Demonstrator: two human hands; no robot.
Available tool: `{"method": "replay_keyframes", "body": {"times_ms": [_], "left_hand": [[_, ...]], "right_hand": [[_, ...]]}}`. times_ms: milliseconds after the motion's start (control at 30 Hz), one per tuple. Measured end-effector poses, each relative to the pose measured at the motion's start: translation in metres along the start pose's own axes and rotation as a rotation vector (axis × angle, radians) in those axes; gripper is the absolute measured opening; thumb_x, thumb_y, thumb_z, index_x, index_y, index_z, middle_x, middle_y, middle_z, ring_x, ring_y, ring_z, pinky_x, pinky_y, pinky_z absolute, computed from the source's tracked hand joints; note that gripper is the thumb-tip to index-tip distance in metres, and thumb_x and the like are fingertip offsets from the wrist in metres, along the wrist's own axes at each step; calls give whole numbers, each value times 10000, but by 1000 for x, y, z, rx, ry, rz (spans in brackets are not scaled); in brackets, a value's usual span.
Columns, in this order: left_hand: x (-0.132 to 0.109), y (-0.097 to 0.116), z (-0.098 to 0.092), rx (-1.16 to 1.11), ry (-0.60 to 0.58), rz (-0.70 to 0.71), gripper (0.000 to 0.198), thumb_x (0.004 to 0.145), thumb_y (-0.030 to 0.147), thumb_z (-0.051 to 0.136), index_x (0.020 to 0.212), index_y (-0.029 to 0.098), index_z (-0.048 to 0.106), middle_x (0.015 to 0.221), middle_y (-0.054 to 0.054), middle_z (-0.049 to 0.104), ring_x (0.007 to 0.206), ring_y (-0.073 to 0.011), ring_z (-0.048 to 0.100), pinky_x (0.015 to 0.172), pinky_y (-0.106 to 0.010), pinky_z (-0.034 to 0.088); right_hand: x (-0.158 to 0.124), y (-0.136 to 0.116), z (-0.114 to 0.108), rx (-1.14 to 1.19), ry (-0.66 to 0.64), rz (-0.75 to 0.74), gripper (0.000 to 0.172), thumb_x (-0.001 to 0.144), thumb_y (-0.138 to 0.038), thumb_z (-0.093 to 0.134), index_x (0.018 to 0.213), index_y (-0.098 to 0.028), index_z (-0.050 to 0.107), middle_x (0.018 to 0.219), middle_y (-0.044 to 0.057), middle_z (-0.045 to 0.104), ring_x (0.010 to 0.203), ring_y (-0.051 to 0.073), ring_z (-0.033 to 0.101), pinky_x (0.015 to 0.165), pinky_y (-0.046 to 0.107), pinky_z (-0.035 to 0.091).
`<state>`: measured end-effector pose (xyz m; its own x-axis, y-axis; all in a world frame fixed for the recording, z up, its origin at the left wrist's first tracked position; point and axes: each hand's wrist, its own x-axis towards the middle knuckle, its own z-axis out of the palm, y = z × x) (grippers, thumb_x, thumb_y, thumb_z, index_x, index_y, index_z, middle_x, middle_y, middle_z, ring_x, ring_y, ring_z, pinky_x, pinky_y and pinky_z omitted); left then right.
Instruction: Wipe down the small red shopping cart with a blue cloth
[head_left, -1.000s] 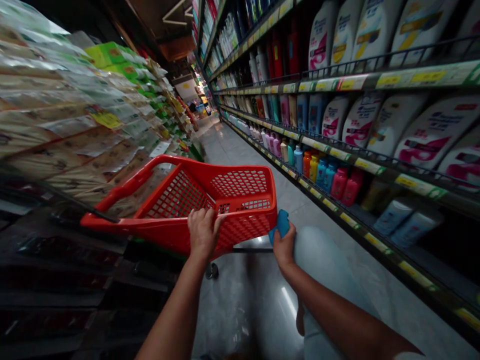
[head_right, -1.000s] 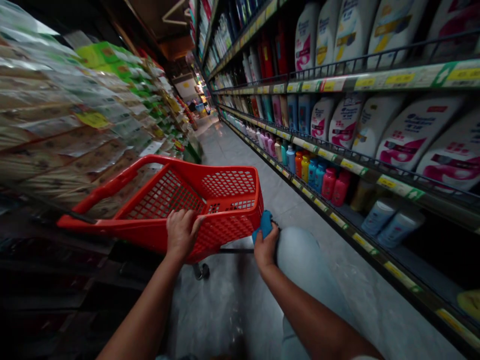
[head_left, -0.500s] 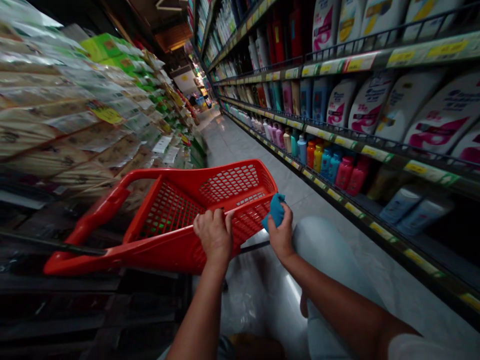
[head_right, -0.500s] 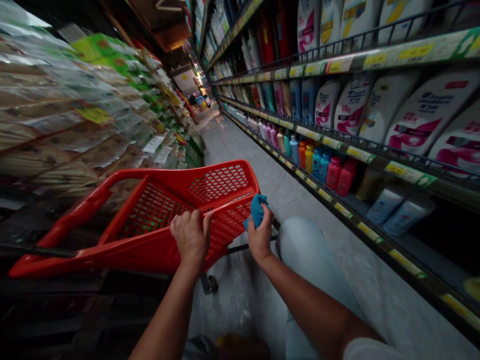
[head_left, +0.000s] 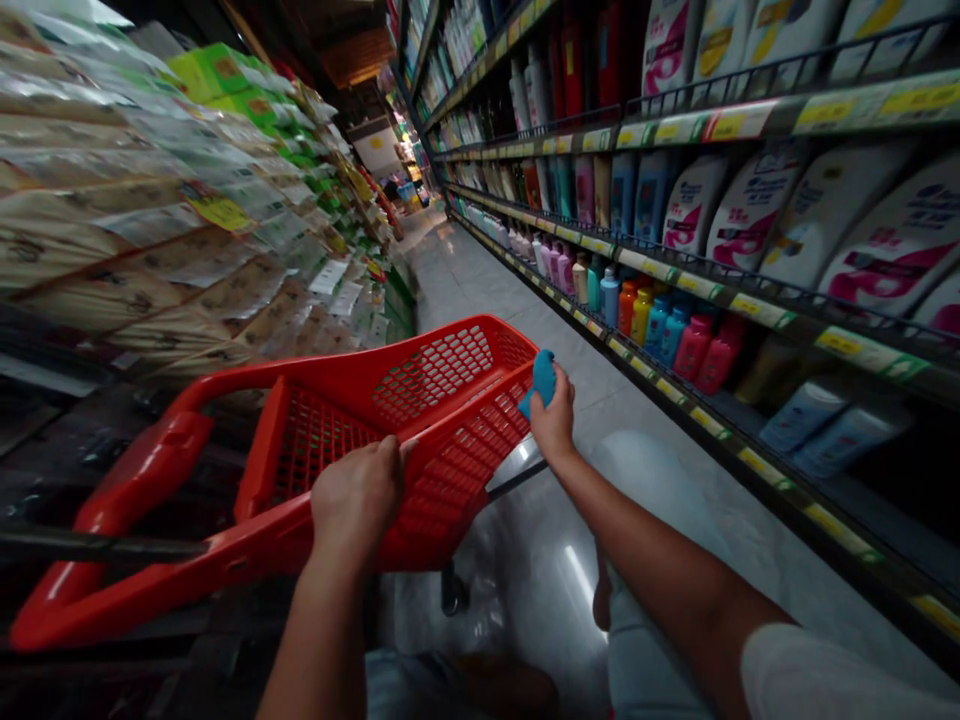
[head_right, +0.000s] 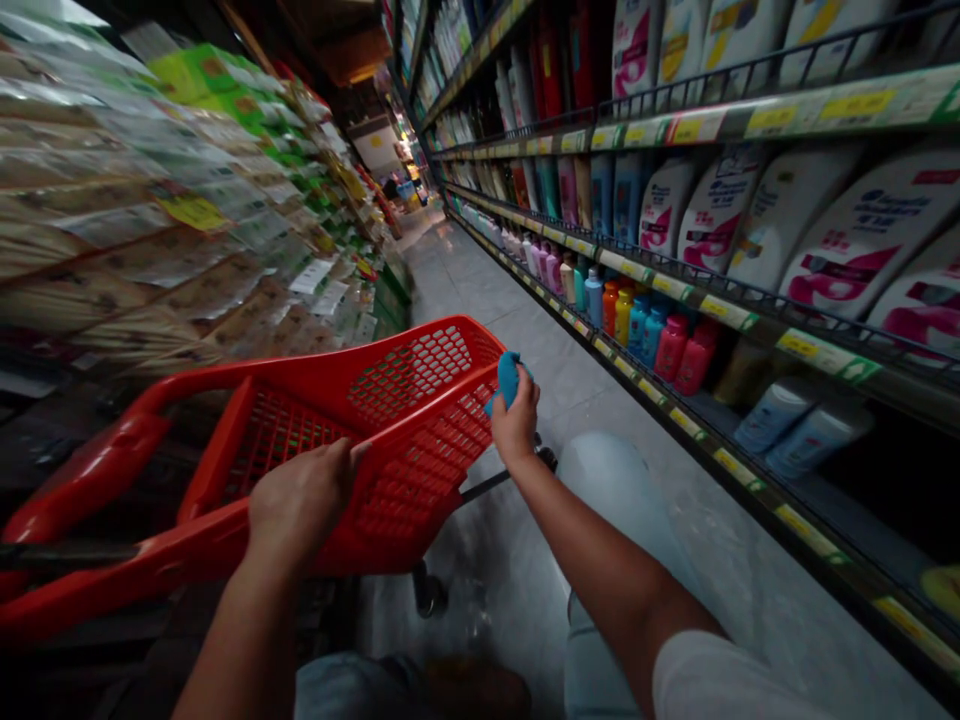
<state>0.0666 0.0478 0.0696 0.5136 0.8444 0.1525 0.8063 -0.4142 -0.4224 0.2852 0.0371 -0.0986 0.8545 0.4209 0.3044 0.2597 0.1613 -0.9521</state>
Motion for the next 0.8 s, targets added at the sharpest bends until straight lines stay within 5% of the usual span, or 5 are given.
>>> {"method": "replay_keyframes", "body": {"times_ms": [200, 433, 600, 667, 800], "left_hand": [[-8, 11, 5, 113, 138, -3, 505, 1042, 417, 257, 835, 182, 653, 742, -125, 724, 739, -293, 698, 560, -334, 231], [-16, 14, 8, 137, 151, -15, 485, 1050, 414, 255, 822, 191, 620, 734, -102, 715, 741, -271, 701, 564, -335, 220], [-17, 15, 9, 139, 166, -38, 494, 1053, 407, 244, 809, 195, 618, 728, -102, 710, 739, -284, 705, 562, -342, 230], [-17, 15, 8, 135, 158, -35, 492, 1053, 409, 251, 815, 195, 625, 735, -106, 711, 752, -288, 705, 565, -342, 240], [-18, 17, 7, 121, 158, -19, 487, 1056, 409, 254, 828, 192, 626, 744, -103, 712, 760, -280, 702, 576, -342, 260]], "right_hand": [[-62, -8, 21, -53, -441, -382, 611, 772, -60, 542, 1342, -277, 578, 1337, 99, 532, 1234, 262, 573, 1043, 414, 510], [-18, 25, 26, -43, 36, 77, 560, 798, -93, 460, 1352, -177, 473, 1253, 136, 543, 1194, 243, 552, 1073, 463, 468], [-86, 13, 27, -40, -373, -246, 584, 755, -88, 562, 1318, -241, 534, 1268, 108, 544, 1187, 250, 579, 1031, 419, 515], [-92, 18, 22, -27, -465, -261, 540, 714, -68, 584, 1218, -262, 604, 1221, 76, 578, 1141, 242, 605, 1002, 396, 532], [-59, 43, 19, -45, -181, 30, 466, 773, -87, 499, 1224, -193, 549, 1206, 113, 570, 1159, 246, 566, 1070, 463, 465]]}}
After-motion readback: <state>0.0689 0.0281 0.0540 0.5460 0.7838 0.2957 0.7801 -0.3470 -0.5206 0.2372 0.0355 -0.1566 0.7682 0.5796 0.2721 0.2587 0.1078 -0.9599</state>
